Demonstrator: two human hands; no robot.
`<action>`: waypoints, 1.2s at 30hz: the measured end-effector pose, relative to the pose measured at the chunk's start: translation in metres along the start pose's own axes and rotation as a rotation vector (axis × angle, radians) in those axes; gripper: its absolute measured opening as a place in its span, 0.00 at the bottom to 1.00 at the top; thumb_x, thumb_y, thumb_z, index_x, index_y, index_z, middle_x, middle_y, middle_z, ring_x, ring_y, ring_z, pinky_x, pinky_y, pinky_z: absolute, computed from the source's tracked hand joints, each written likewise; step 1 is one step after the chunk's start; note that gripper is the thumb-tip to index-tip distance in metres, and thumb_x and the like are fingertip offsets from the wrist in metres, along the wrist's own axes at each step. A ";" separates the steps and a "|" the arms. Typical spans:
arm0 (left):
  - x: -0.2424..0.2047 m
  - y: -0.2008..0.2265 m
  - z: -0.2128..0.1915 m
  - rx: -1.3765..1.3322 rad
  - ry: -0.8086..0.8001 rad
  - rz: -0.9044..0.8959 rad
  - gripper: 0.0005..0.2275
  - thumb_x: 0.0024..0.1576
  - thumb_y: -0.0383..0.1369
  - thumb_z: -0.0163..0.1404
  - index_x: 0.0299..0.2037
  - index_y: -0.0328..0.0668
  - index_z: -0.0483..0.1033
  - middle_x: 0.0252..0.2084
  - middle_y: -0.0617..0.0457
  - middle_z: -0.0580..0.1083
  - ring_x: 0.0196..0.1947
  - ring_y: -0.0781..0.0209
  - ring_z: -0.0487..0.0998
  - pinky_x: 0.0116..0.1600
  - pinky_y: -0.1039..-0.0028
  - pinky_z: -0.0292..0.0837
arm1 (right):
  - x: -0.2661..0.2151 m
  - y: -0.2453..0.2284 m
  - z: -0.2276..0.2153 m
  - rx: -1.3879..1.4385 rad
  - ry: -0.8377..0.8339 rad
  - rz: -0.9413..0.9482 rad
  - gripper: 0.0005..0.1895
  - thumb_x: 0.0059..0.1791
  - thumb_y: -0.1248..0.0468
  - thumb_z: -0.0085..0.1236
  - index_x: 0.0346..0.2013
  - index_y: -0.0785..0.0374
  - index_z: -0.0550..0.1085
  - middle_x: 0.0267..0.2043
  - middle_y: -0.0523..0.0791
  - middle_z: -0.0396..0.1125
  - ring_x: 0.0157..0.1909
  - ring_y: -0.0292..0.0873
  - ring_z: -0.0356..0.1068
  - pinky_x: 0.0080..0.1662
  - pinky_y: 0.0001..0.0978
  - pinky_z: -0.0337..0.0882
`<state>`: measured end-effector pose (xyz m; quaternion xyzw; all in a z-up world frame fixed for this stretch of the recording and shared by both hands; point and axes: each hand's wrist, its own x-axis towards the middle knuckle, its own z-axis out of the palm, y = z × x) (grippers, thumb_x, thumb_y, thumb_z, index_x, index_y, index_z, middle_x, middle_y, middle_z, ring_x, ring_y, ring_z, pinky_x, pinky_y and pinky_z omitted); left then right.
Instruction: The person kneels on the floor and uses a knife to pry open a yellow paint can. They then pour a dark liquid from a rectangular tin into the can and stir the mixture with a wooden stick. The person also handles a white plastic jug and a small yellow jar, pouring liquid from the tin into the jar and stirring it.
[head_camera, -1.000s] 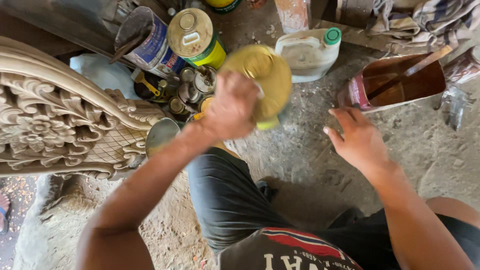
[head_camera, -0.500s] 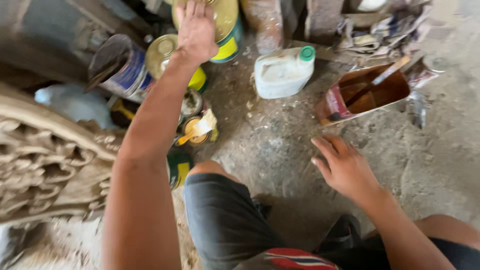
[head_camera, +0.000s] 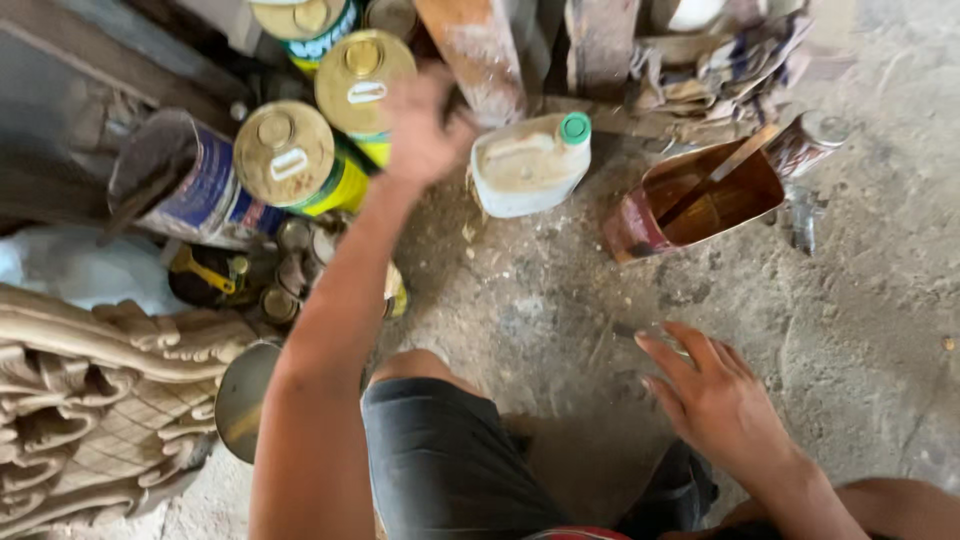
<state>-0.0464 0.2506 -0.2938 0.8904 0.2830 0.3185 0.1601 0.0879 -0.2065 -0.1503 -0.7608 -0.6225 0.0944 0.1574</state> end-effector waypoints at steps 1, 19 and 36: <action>-0.003 0.021 0.008 -0.041 -0.146 0.073 0.24 0.56 0.45 0.58 0.59 0.41 0.74 0.55 0.38 0.75 0.60 0.38 0.71 0.67 0.48 0.58 | 0.000 0.001 -0.002 -0.014 -0.008 -0.009 0.27 0.43 0.57 0.63 0.57 0.55 0.72 0.55 0.53 0.67 0.51 0.59 0.72 0.49 0.50 0.74; -0.048 -0.034 -0.008 0.245 -0.002 -0.366 0.16 0.55 0.41 0.64 0.32 0.33 0.76 0.33 0.35 0.78 0.37 0.31 0.79 0.43 0.48 0.72 | 0.087 0.249 -0.007 0.096 0.347 0.311 0.23 0.53 0.58 0.69 0.56 0.71 0.76 0.51 0.60 0.74 0.47 0.57 0.77 0.49 0.44 0.75; -0.164 0.208 -0.096 -0.147 0.023 -0.305 0.25 0.51 0.32 0.61 0.60 0.34 0.72 0.58 0.35 0.74 0.60 0.36 0.74 0.65 0.57 0.69 | 0.153 -0.040 0.075 0.077 0.214 -0.516 0.25 0.48 0.65 0.63 0.61 0.58 0.75 0.63 0.49 0.64 0.63 0.55 0.64 0.61 0.52 0.67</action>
